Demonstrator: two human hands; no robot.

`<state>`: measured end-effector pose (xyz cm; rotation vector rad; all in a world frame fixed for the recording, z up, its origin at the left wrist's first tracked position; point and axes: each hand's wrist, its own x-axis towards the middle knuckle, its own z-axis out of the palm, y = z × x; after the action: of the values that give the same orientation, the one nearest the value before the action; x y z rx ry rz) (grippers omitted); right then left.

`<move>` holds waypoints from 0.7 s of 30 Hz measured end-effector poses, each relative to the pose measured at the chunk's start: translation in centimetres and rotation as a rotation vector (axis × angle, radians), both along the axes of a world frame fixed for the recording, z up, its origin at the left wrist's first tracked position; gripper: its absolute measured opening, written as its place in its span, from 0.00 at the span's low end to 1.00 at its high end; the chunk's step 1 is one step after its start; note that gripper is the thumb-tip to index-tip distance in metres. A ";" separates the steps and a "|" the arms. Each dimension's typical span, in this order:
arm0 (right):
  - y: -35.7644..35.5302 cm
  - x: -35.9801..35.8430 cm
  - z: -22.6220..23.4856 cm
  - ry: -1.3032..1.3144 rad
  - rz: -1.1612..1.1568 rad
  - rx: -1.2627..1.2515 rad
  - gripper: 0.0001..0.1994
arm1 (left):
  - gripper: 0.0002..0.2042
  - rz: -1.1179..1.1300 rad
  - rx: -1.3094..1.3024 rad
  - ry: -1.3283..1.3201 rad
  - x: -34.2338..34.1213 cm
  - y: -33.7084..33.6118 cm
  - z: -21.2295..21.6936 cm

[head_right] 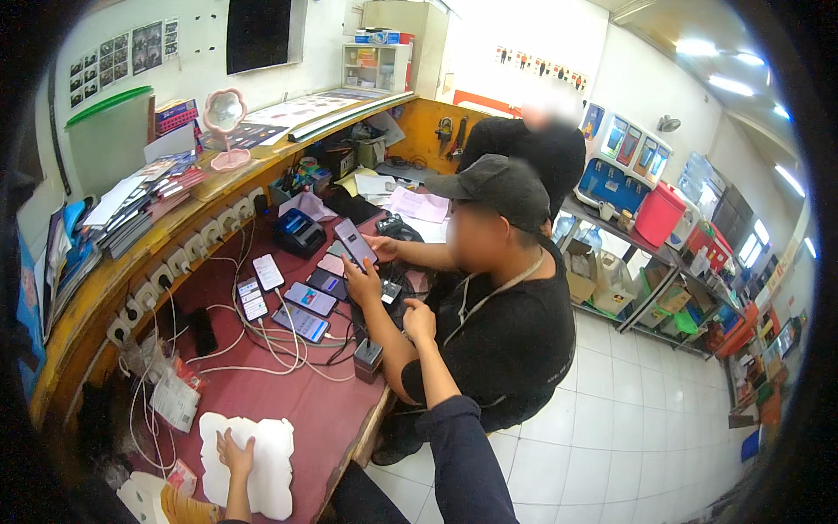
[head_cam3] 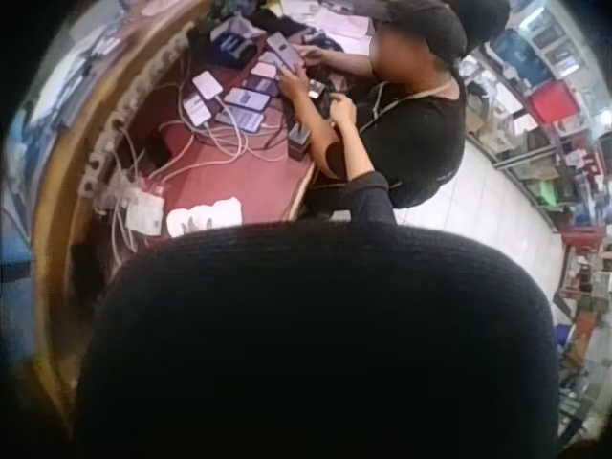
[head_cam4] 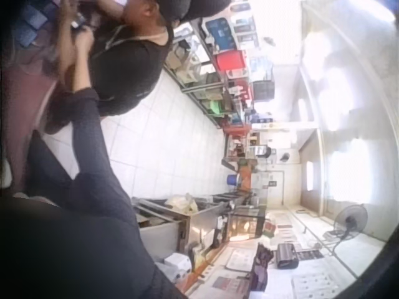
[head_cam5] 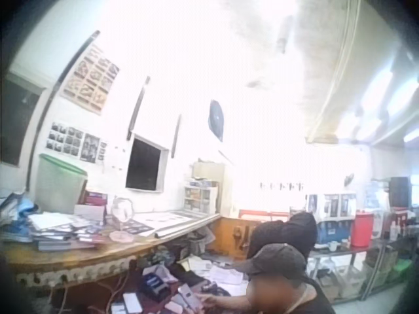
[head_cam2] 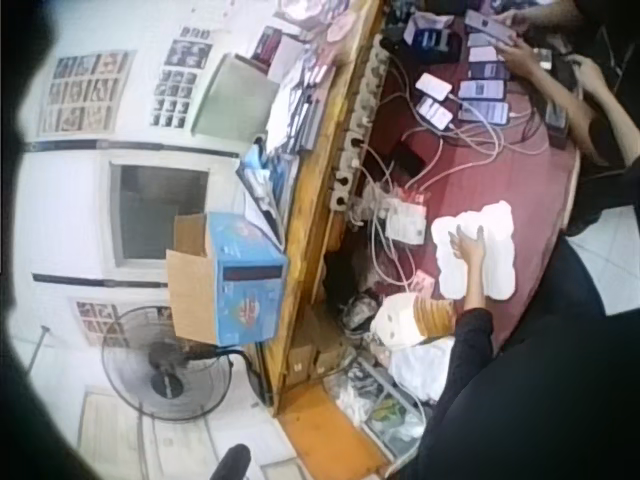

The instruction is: The person assembles small, colorful paper boxes by folding and interlocking pre-cut flaps. They handle each box one at a time, folding edges and snapping tabs into place, then stacking the finished boxes on the counter.

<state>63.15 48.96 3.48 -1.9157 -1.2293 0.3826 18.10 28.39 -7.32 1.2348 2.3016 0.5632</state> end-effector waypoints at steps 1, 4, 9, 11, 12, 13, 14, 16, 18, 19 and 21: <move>2.0 0.5 -0.7 -0.039 0.045 -0.133 0.16 | 0.40 -0.034 -0.037 0.004 0.9 0.1 0.7; 6.8 1.0 -3.5 -0.157 0.121 -0.476 0.20 | 0.42 -0.153 -0.305 0.065 4.2 -0.7 2.6; 10.9 1.0 -6.3 -0.246 0.120 -0.532 0.17 | 0.41 -0.223 -0.165 0.273 5.5 -2.9 1.3; 11.4 0.7 -6.0 -0.223 0.088 -0.455 0.16 | 0.41 -0.302 0.119 0.874 4.2 -3.6 -0.7; 11.5 0.4 -5.5 -0.192 0.061 -0.371 0.15 | 0.40 -0.290 0.171 0.856 3.2 -3.2 -1.7; 11.3 -0.2 -4.9 -0.149 0.027 -0.247 0.15 | 0.39 -0.249 0.116 0.485 0.7 -1.9 -2.2; 10.9 -1.2 -4.0 -0.102 0.001 -0.088 0.14 | 0.37 -0.197 0.062 0.114 -0.4 -1.2 -2.7; 9.1 -4.4 -2.0 -0.036 0.090 0.307 0.13 | 0.34 -0.074 -0.004 0.145 -1.4 1.1 -3.1; 5.1 -9.9 -0.1 0.088 0.237 0.615 0.12 | 0.34 -0.152 0.150 0.130 -1.7 4.6 -2.1; 2.1 -13.1 0.6 0.161 0.422 0.554 0.12 | 0.32 -0.173 0.204 0.205 -1.1 7.0 -1.5; -6.8 -20.9 0.5 0.488 0.844 -0.042 0.14 | 0.30 -0.247 0.301 0.420 0.2 10.4 0.3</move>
<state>42.24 42.19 4.03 -1.1297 -1.6225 1.2318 18.28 38.84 -7.07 1.9073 2.3966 0.6240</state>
